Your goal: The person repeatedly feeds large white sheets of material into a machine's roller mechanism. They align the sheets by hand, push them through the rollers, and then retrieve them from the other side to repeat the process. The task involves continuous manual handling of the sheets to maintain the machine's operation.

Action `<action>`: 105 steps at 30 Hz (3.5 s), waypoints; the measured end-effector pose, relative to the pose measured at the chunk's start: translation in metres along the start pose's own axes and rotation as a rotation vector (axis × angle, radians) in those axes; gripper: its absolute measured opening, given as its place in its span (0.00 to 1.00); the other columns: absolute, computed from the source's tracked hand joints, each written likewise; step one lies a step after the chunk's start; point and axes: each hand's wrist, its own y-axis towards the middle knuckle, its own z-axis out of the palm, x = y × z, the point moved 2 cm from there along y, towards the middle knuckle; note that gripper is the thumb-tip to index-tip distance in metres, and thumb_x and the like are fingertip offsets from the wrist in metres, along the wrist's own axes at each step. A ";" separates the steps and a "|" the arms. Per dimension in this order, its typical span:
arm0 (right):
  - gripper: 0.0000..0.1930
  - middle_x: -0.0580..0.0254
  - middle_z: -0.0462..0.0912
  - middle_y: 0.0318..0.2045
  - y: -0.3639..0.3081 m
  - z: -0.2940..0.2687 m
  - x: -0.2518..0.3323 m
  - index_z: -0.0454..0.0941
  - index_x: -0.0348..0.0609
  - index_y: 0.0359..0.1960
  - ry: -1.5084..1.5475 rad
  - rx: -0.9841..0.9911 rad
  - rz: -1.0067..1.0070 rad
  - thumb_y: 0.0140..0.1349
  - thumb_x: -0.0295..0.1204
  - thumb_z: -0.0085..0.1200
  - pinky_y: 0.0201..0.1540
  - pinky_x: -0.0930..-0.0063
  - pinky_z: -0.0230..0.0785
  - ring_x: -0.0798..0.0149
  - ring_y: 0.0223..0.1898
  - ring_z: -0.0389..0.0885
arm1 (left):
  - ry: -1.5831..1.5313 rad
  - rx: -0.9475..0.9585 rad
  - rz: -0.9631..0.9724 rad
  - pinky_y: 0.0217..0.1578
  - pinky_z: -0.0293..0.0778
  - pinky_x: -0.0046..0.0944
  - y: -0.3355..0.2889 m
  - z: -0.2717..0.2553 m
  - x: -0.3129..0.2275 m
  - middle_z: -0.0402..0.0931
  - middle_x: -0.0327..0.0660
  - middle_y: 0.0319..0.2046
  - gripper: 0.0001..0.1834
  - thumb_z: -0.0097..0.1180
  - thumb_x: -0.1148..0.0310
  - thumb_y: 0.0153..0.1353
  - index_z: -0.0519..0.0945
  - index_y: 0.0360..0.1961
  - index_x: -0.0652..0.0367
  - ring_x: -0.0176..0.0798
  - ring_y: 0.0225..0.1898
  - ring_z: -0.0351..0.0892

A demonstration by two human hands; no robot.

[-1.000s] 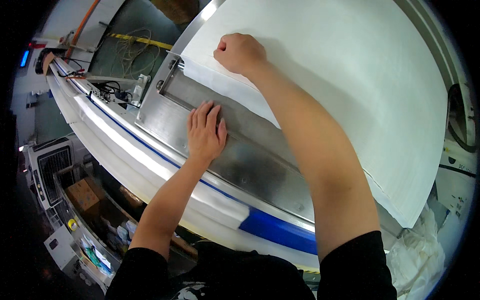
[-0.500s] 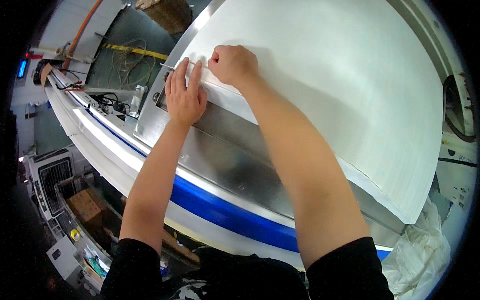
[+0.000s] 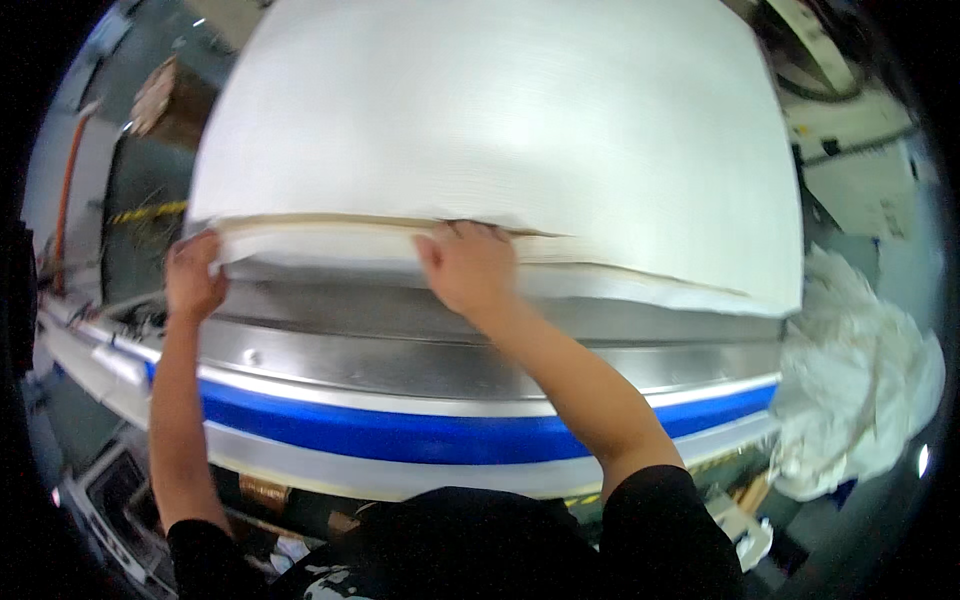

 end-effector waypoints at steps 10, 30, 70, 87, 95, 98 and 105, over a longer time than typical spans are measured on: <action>0.27 0.52 0.83 0.27 -0.185 -0.173 -0.402 0.82 0.43 0.24 -0.491 0.154 0.531 0.70 0.44 0.34 0.57 0.50 0.61 0.51 0.36 0.81 | 0.530 0.475 -0.058 0.45 0.73 0.44 0.062 0.037 -0.003 0.77 0.43 0.47 0.19 0.55 0.71 0.58 0.77 0.53 0.51 0.44 0.46 0.79; 0.11 0.58 0.83 0.43 -0.293 -0.275 -0.648 0.78 0.47 0.42 -0.990 0.835 0.568 0.63 0.31 0.43 0.44 0.59 0.74 0.56 0.42 0.83 | 0.553 0.336 -0.181 0.43 0.74 0.48 0.050 0.084 0.095 0.79 0.50 0.43 0.16 0.39 0.70 0.67 0.79 0.47 0.59 0.54 0.43 0.79; 0.09 0.54 0.80 0.39 -0.568 -0.343 -0.569 0.80 0.44 0.31 -0.747 1.251 0.595 0.59 0.28 0.45 0.48 0.53 0.69 0.48 0.45 0.77 | 0.707 1.003 -0.377 0.47 0.72 0.53 -0.183 0.029 0.001 0.80 0.44 0.49 0.13 0.50 0.65 0.61 0.84 0.43 0.52 0.48 0.51 0.79; 0.23 0.50 0.80 0.48 -0.522 -0.353 -0.518 0.76 0.48 0.52 -0.609 1.205 0.893 0.52 0.38 0.54 0.55 0.56 0.69 0.49 0.52 0.77 | 0.063 0.267 -0.345 0.43 0.74 0.48 -0.140 0.032 -0.123 0.79 0.46 0.46 0.17 0.45 0.65 0.65 0.76 0.54 0.51 0.53 0.44 0.79; 0.18 0.56 0.82 0.42 -0.492 -0.324 -0.513 0.79 0.48 0.42 -0.541 1.120 0.797 0.49 0.40 0.60 0.49 0.57 0.73 0.51 0.48 0.79 | -0.107 0.199 -0.359 0.39 0.75 0.47 -0.128 0.013 -0.175 0.81 0.46 0.40 0.14 0.48 0.65 0.65 0.78 0.50 0.51 0.51 0.40 0.81; 0.20 0.55 0.82 0.43 -0.473 -0.308 -0.508 0.78 0.48 0.45 -0.481 1.062 0.746 0.51 0.42 0.61 0.48 0.57 0.72 0.50 0.47 0.79 | -0.102 0.199 -0.363 0.39 0.75 0.47 -0.125 0.020 -0.168 0.81 0.46 0.39 0.14 0.48 0.65 0.64 0.79 0.50 0.52 0.50 0.39 0.81; 0.23 0.53 0.80 0.46 -0.469 -0.296 -0.497 0.75 0.48 0.50 -0.459 0.821 0.828 0.53 0.42 0.60 0.49 0.58 0.72 0.49 0.48 0.78 | -0.187 0.105 -0.331 0.40 0.75 0.46 -0.120 0.034 -0.160 0.82 0.46 0.39 0.14 0.49 0.65 0.63 0.80 0.48 0.53 0.50 0.40 0.82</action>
